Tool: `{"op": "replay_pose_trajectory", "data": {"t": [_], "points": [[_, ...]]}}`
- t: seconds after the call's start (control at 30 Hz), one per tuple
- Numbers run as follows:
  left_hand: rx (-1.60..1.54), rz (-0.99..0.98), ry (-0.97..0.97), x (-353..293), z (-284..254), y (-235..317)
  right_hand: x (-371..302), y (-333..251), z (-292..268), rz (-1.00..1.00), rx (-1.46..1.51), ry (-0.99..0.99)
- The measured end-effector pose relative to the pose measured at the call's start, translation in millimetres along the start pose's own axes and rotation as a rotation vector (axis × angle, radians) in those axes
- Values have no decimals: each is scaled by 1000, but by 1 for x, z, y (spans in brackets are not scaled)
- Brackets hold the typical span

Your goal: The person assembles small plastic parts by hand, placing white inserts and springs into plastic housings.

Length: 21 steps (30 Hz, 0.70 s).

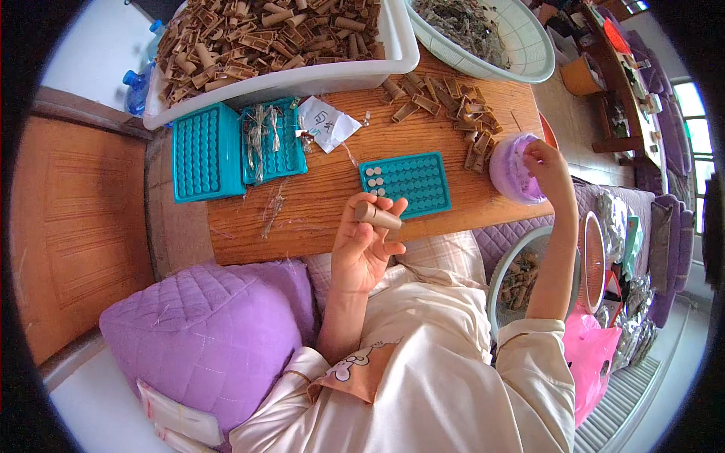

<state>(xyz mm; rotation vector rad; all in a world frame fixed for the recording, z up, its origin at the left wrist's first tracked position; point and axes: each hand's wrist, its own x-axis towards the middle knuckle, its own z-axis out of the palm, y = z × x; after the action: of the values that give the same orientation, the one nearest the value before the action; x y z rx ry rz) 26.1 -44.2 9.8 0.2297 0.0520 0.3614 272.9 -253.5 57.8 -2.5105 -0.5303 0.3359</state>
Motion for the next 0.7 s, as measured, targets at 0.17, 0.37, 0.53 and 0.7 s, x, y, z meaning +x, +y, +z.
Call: {"op": "replay_pose_trajectory", "data": {"t": [0.17,0.37,0.53,0.7], "points": [[-244,-76,64,1,-2,-3,-16,-18,-11,84,332,-20],[-239,-84,105,1,-4,-3,-19,-11,-12,88,314,-29],[-169,-57,226,-5,0,-7,-29,-16,-6,131,411,15],[-389,-222,187,-7,-1,-3,-34,-19,3,80,228,13]]}}
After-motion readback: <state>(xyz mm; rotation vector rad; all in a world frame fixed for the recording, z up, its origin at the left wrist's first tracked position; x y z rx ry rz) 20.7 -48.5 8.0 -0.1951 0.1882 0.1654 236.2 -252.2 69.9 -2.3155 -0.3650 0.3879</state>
